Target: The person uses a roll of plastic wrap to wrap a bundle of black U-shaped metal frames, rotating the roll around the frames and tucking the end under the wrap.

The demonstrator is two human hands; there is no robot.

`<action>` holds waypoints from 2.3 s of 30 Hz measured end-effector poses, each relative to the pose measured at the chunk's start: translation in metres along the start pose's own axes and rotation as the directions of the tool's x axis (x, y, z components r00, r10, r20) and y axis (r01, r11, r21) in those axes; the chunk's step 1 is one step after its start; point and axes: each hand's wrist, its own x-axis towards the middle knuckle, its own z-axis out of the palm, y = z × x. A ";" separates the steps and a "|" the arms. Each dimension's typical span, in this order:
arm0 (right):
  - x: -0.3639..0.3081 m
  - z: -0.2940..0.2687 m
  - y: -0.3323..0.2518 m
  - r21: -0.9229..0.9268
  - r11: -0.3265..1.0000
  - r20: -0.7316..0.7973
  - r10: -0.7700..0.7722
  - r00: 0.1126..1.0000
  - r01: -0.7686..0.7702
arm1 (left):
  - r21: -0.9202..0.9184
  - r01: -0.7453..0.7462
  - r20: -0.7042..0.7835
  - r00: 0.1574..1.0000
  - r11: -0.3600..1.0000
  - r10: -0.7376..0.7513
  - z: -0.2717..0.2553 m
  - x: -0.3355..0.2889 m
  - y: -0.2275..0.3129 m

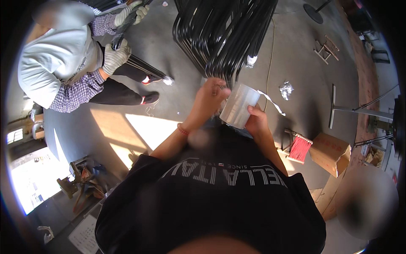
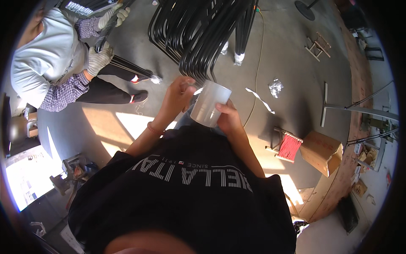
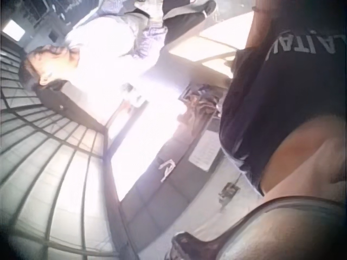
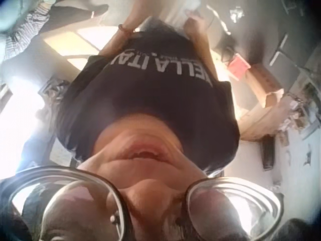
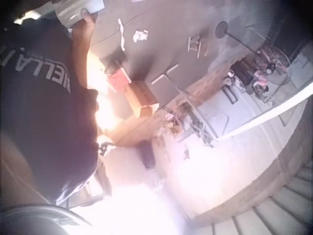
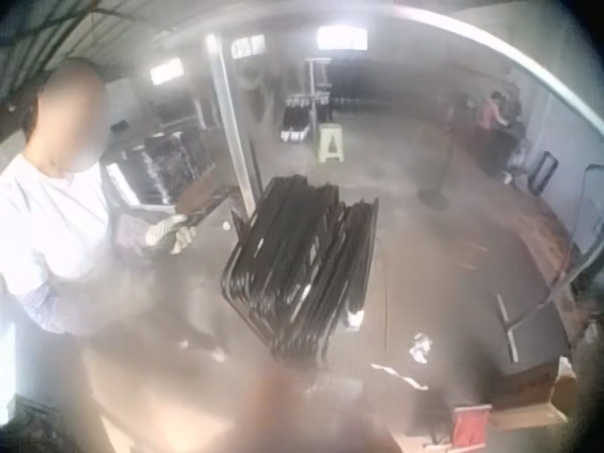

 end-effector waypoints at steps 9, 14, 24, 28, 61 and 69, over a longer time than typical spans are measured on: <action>0.028 0.009 -0.006 0.295 0.955 0.321 -0.061 0.945 -0.039 | -0.189 0.159 0.051 0.987 0.969 -0.152 -0.036 0.002 0.014; 0.051 0.019 -0.013 0.405 0.895 0.407 0.006 0.914 -0.186 | -0.185 0.112 -0.053 0.991 0.976 -0.124 -0.042 0.019 0.016; 0.086 0.027 -0.024 0.408 0.886 0.328 0.084 0.941 -0.221 | -0.314 0.155 -0.134 0.970 0.937 -0.205 -0.076 0.048 0.007; 0.094 0.029 -0.027 0.394 0.897 0.310 0.076 0.948 -0.200 | -0.207 0.154 -0.248 0.947 0.966 -0.204 -0.086 0.057 -0.012; 0.215 -0.087 -0.010 -0.078 0.940 0.315 -0.293 0.903 0.332 | 0.137 -0.445 -0.208 0.861 0.885 0.464 -0.003 0.144 -0.098; 0.210 -0.084 -0.020 0.059 0.990 0.242 -0.140 0.960 0.129 | -0.119 -0.449 -0.286 0.870 0.885 0.403 0.015 0.153 -0.108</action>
